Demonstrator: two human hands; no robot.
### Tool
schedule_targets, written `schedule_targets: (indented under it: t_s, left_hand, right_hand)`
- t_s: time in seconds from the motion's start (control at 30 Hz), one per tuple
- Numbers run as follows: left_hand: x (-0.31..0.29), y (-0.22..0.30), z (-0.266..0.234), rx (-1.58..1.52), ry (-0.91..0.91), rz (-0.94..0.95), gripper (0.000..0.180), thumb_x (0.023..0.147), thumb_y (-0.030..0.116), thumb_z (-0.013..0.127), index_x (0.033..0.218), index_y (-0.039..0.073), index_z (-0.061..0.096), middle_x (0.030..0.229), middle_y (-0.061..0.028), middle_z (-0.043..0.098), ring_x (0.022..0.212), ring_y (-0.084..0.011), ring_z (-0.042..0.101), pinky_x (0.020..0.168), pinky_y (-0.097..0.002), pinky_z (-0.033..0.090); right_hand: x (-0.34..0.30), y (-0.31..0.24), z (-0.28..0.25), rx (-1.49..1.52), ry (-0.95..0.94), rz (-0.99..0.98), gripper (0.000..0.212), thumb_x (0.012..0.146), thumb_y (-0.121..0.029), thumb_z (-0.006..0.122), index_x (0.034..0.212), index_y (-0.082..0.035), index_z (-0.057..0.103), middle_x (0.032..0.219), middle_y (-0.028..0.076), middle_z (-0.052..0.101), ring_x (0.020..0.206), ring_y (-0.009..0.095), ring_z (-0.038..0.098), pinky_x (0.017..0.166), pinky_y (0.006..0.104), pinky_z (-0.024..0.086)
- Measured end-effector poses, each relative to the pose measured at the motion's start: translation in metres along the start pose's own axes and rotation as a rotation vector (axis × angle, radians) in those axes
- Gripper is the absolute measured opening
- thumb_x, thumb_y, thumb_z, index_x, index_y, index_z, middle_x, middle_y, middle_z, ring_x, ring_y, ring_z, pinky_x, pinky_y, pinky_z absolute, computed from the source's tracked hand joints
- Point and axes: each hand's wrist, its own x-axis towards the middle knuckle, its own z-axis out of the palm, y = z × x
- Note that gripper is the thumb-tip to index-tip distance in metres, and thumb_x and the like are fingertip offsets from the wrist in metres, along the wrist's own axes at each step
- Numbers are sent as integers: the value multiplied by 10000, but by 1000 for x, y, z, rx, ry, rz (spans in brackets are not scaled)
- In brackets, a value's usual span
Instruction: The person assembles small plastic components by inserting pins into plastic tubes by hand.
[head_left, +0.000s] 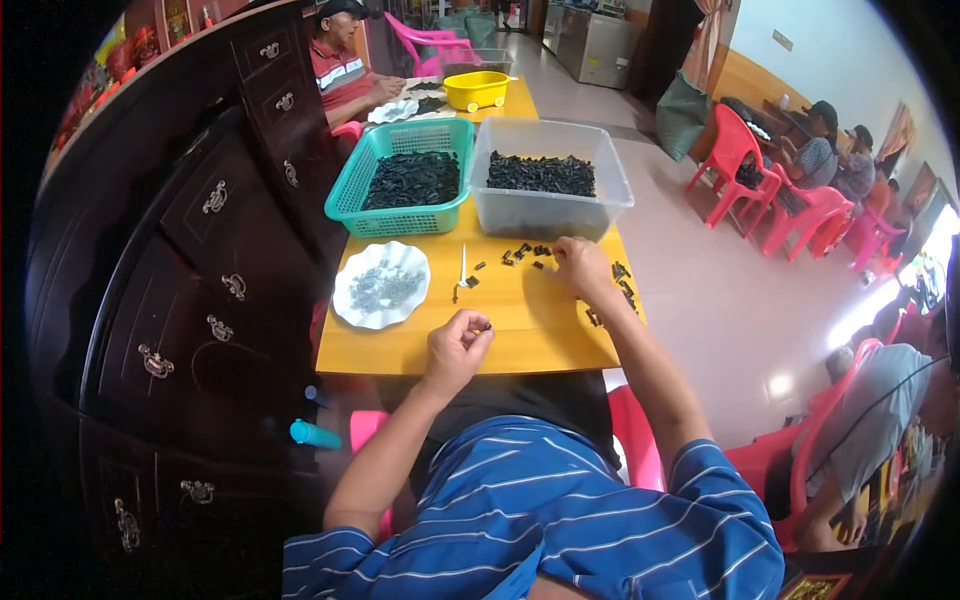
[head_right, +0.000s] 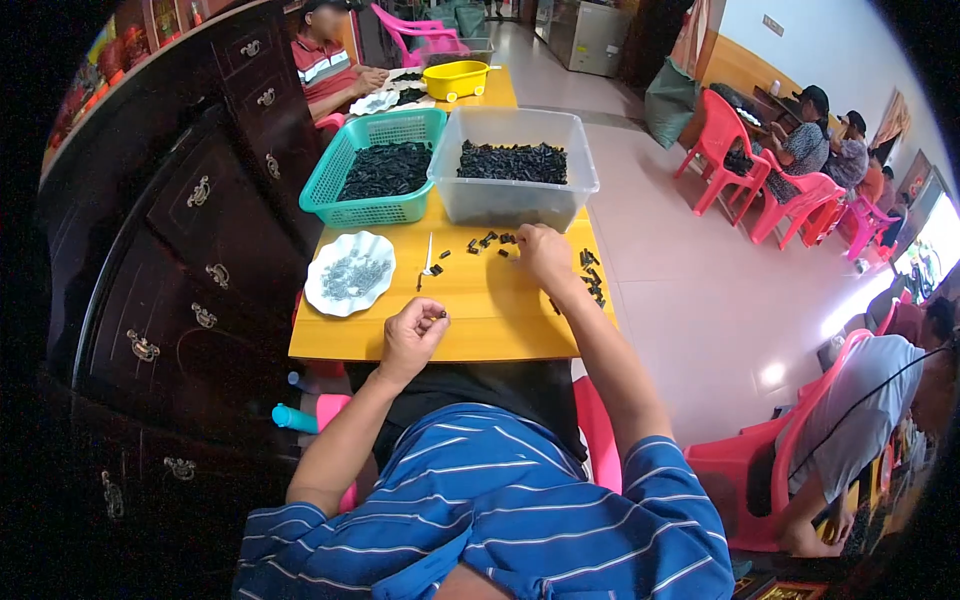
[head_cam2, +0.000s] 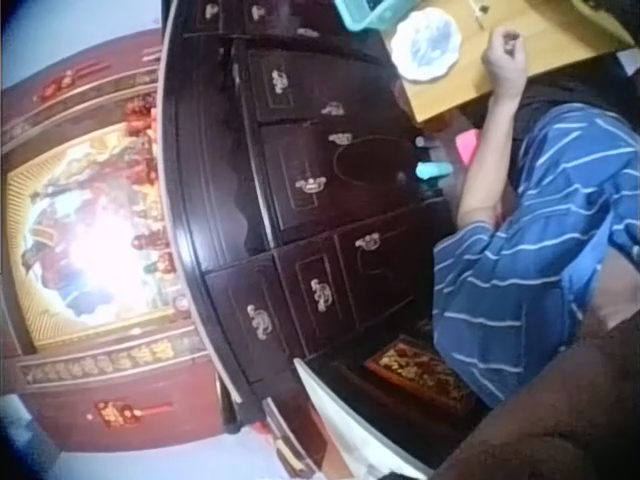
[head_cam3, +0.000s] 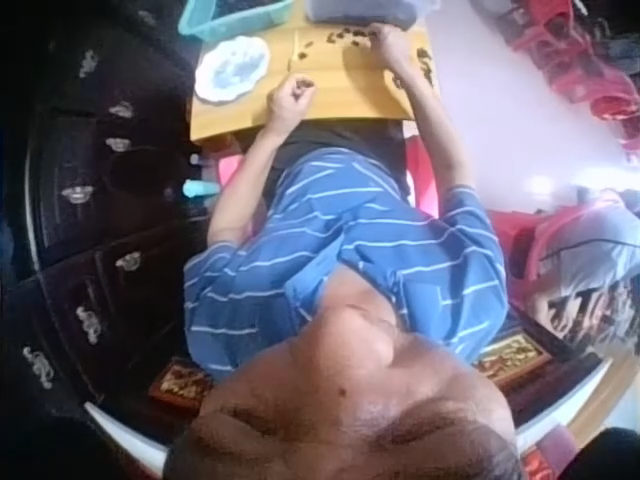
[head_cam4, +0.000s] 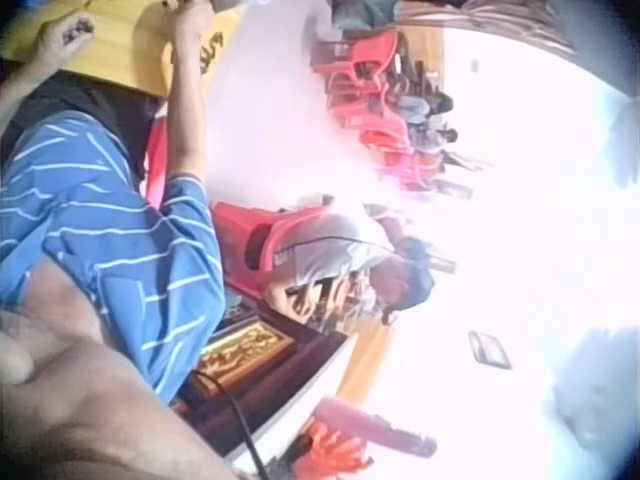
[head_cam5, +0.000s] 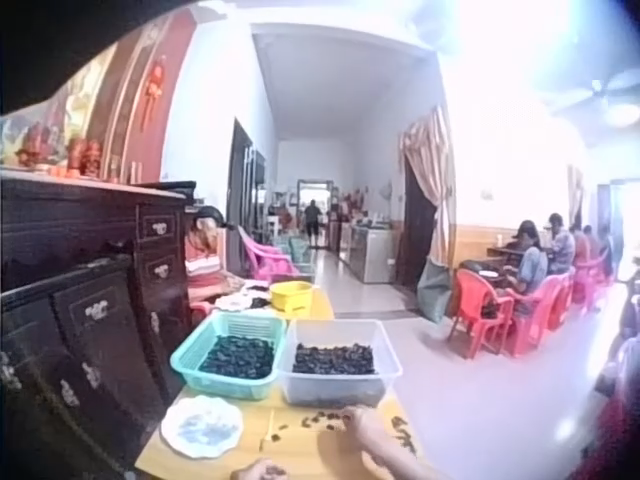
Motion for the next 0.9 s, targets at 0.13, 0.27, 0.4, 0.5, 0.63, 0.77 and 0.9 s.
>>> schedule_targets:
  t_s: [0.13,0.27,0.4,0.5,0.63,0.77,0.9]
  left_hand:
    - [-1,0,3,-36,-30,-14,133,887,14,723,1007,-10,672,808,-28,700,679,-49,634,608,-215,519]
    - [-3,-4,5,-28,-45,-25,124,885,1,720,1004,-17,689,803,-11,697,672,-36,614,609,-205,510]
    - [-3,-4,6,-42,-37,-23,122,888,3,718,1006,-15,693,796,-1,691,665,-27,599,602,-199,499]
    - [-2,-1,5,-30,-50,-27,145,861,4,725,1003,-9,699,810,-66,723,638,-82,649,588,-235,514]
    - [-3,-3,5,-39,-44,-17,139,865,9,723,1000,-9,699,805,-63,720,633,-80,646,585,-235,510]
    - [-5,-1,4,-21,-70,-34,133,870,18,721,999,-8,699,808,-63,721,632,-83,644,581,-237,504]
    - [-4,-2,8,-24,-79,-34,136,866,23,722,998,-5,700,810,-66,721,640,-93,646,592,-243,506]
  right_hand:
    - [1,14,2,44,-12,99,134,847,-192,648,889,-95,730,918,151,712,867,360,687,766,456,550]
    - [3,8,8,49,-57,46,124,840,-190,650,876,-97,723,914,150,712,858,365,685,763,455,548]
    - [5,12,6,22,-66,41,130,840,-190,650,887,-97,727,920,159,721,865,366,691,767,458,546]
    - [8,26,2,31,-32,51,138,840,-194,655,888,-87,727,899,169,722,853,373,692,763,464,547]
    - [-3,36,-11,6,-69,105,155,863,-224,637,892,-113,740,864,154,727,819,361,705,731,481,561]
    - [-9,40,-12,44,-57,98,155,857,-218,631,890,-119,746,837,161,725,789,369,704,719,486,562]
    - [1,40,-4,28,-79,94,164,856,-205,652,947,-102,742,885,170,725,841,370,701,752,474,556]
